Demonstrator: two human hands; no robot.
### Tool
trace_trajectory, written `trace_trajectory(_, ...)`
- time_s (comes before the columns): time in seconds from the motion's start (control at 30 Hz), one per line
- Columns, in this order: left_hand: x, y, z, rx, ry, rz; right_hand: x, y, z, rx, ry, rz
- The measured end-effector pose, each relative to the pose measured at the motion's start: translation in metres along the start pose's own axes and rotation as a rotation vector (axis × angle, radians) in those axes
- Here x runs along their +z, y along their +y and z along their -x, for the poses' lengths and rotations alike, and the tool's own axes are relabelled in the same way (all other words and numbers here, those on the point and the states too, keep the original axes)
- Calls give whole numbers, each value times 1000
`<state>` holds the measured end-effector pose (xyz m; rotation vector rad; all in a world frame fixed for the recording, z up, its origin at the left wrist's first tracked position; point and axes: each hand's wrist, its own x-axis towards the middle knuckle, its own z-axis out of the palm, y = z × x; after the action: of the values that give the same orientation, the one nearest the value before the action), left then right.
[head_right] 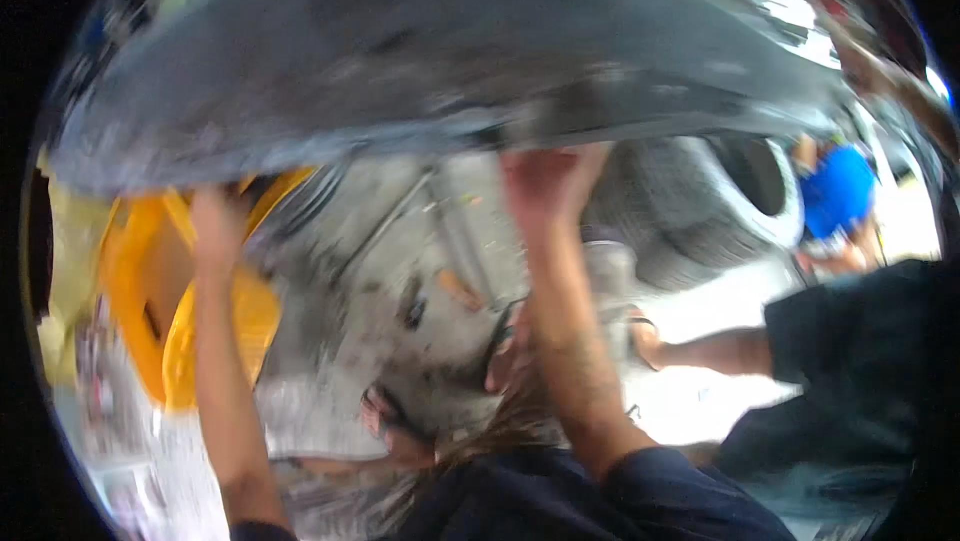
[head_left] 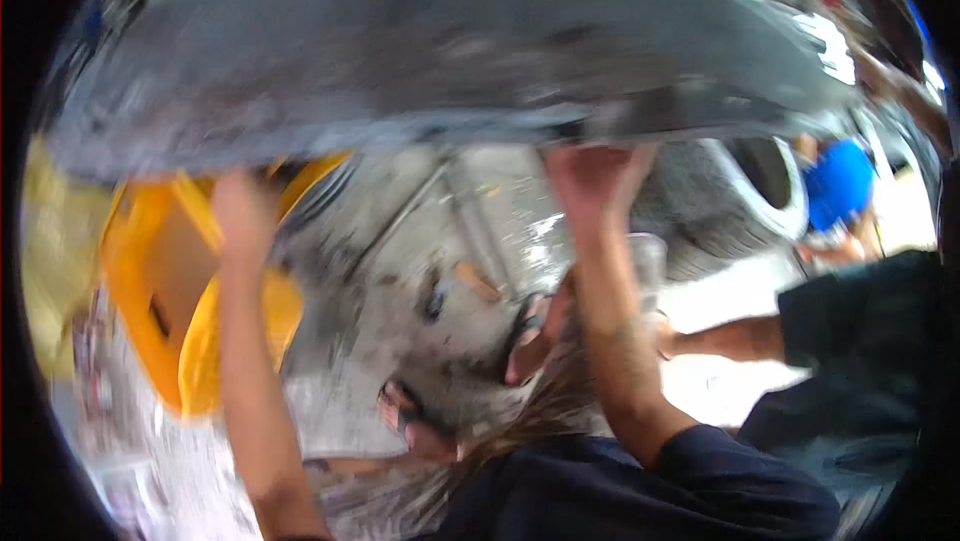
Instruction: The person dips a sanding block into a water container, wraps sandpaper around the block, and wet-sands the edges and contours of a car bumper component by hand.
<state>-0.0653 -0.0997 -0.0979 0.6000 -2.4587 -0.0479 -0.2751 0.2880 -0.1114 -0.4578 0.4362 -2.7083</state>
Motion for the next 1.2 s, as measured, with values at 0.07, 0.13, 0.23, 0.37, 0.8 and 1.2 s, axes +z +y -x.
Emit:
trace_trajectory(0.07,6,-8,4,-53,61,198,-1,15,2,-40,-5,139)
trace_trajectory(0.13,-5,-8,7,18,153,228,47,13,-9,-98,-45,335)
trace_trajectory(0.23,-21,2,7,72,280,427,37,-3,-12,-28,-342,299)
trace_trajectory(0.37,-14,-23,2,24,182,267,41,-7,-5,-140,-291,382)
trace_trajectory(0.8,-123,26,-10,-16,-61,158,68,1,9,-158,-83,402)
trace_trajectory(1.2,-157,162,21,197,-864,66,76,-7,-18,-151,-49,431)
